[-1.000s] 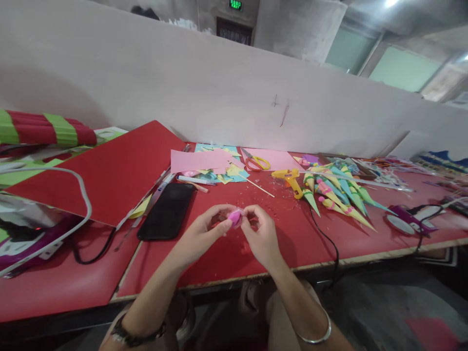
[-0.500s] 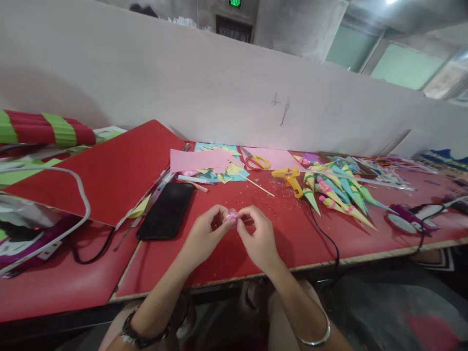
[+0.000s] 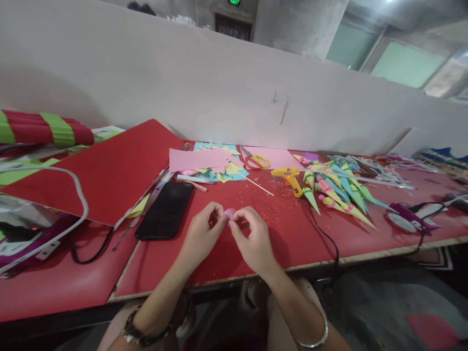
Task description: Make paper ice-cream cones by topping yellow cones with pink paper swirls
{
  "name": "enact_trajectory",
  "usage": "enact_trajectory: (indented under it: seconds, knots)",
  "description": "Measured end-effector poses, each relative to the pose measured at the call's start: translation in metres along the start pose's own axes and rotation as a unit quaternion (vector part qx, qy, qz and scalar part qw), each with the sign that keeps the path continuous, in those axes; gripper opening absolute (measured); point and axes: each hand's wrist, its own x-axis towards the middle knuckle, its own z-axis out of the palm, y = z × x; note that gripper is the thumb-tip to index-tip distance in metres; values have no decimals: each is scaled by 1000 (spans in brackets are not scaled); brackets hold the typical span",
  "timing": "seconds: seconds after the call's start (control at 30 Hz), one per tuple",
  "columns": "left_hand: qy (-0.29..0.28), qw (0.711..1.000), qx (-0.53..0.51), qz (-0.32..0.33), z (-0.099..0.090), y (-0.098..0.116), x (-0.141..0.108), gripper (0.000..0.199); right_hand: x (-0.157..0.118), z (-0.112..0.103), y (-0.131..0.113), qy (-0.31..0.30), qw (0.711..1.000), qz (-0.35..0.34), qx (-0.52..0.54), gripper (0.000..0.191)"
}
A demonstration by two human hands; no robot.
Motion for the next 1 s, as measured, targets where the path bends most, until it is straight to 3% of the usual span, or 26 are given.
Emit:
enact_trajectory:
  seconds: [0.13,0.2,0.37,0.67,0.73,0.87,1.0]
  knots:
    - [-136,980,-137,-57,-11,6,-1,14,1,-3,3,18,998,45,28,4]
    - [-162,974,-149,-55,-13,7,-1,14,1,-4,5,23,996,72,48,4]
    - [-71,995,-66,-16,-5,4,0,15,2,-3,8,6,992,94,82,5]
    - [29,998,48,-4,3,-5,2,11,0,2,4,-20,995,71,61,8]
    - [17,999,23,-14,2,-3,1,14,0,2,5,-15,994,79,72,8]
    - [-97,990,-99,-31,-4,3,0,15,2,0,8,13,986,112,121,10]
    - [-67,996,-57,-9,-5,5,0,13,4,0,13,2,979,128,156,11]
